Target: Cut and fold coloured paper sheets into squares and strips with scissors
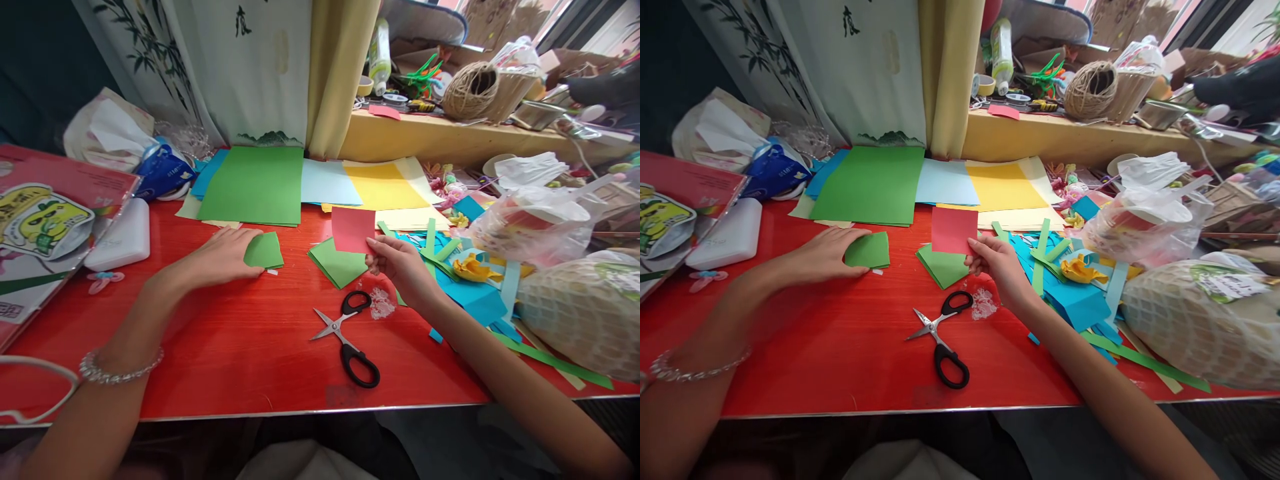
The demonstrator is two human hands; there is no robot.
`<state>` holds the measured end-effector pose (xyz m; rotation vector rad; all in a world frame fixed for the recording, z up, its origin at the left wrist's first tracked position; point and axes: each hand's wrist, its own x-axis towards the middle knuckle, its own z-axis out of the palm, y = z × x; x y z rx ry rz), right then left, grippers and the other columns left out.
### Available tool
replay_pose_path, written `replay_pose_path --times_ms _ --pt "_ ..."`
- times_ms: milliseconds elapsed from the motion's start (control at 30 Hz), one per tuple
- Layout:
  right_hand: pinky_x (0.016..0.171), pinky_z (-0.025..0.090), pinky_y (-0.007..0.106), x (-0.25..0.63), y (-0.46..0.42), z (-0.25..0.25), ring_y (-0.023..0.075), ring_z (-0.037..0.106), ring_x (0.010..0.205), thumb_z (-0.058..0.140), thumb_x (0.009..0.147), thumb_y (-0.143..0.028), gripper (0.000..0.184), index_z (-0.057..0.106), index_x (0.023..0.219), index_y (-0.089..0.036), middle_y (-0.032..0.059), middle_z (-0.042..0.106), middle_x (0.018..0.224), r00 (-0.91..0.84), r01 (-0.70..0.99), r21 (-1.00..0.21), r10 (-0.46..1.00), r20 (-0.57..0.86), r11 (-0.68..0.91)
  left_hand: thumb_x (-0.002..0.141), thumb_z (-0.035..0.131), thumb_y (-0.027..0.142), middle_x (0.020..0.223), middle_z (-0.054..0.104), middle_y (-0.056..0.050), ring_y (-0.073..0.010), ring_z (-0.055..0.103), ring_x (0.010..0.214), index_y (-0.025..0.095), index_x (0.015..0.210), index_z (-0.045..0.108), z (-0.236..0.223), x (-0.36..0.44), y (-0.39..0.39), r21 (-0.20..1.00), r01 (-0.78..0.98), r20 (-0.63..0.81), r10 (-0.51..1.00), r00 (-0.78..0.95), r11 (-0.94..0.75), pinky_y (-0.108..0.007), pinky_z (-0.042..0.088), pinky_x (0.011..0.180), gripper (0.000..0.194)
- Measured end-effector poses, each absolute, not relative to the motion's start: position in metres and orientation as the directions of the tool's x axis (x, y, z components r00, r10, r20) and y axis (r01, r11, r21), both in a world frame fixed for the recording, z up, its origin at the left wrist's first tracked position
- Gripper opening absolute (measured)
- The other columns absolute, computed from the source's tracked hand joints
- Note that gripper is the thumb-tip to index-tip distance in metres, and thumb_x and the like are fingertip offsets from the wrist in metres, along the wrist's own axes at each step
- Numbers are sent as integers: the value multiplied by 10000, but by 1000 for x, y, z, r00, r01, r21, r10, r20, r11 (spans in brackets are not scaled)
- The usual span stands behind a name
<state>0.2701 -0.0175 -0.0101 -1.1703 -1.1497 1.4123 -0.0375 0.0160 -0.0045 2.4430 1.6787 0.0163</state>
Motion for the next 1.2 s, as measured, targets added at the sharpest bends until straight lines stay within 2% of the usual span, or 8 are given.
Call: replay_pose_path --times_ms 133,267,333,500,633,767,1000,1200 --pt "488 397 229 271 -18 -7 88 510 497 641 771 -364 196 552 721 -196 -6 593 605 -89 -41 -997 994 -65 -68 697 523 514 1324 457 -130 -309 369 1251 150 1322 400 -6 -45 19 153 923 -68 928 366 -353 -404 312 1008 733" --pt "482 388 250 281 -11 1 93 496 469 593 807 -378 203 564 725 -193 -1 589 584 -73 164 -983 995 73 84 730 511 452 1486 227 -127 -303 121 1374 139 1338 374 -7 -43 17 120 915 3 921 388 -386 -449 143 1095 698" --pt "447 357 256 287 -5 2 94 462 427 584 805 -391 228 563 695 -192 -8 565 529 -133 305 -949 990 37 76 762 495 442 1511 146 -123 -297 43 1385 141 1341 368 -7 -34 13 142 899 58 910 411 -415 -456 121 1099 665" --pt "411 308 255 291 6 -9 99 426 385 593 776 -415 267 572 636 -188 -15 518 443 -271 574 -819 945 -184 4 875 342 325 1343 413 -159 -263 306 1266 81 1228 488 -11 11 7 229 839 200 867 457 -494 -387 238 1061 453" --pt "429 299 256 290 6 -17 123 481 438 635 739 -430 242 604 764 -191 -9 551 483 -243 646 -761 961 -129 61 872 351 400 1169 515 -164 -292 435 1101 102 1119 542 -12 46 10 315 834 81 888 452 -453 -424 345 948 432" --pt "454 301 254 289 4 -17 130 483 475 634 743 -402 268 545 913 -215 -32 552 534 -281 678 -726 954 -105 120 758 503 497 1091 539 -165 -320 474 1055 145 1021 559 -8 70 20 456 846 -102 928 359 -277 -417 386 844 443" --pt "487 278 261 289 5 -18 150 488 522 588 793 -408 317 486 1027 -220 -30 536 571 -322 763 -617 941 -103 193 584 651 451 707 592 -52 -262 570 746 201 689 526 -2 85 39 509 845 -242 915 322 -163 -305 369 560 299" --pt "515 282 274 287 3 -24 172 491 585 555 822 -408 396 457 1142 -194 5 548 640 -318 814 -530 946 -60 240 655 603 383 846 643 -69 -208 594 680 163 962 508 -6 95 27 618 778 -238 915 326 -116 -288 408 532 390"
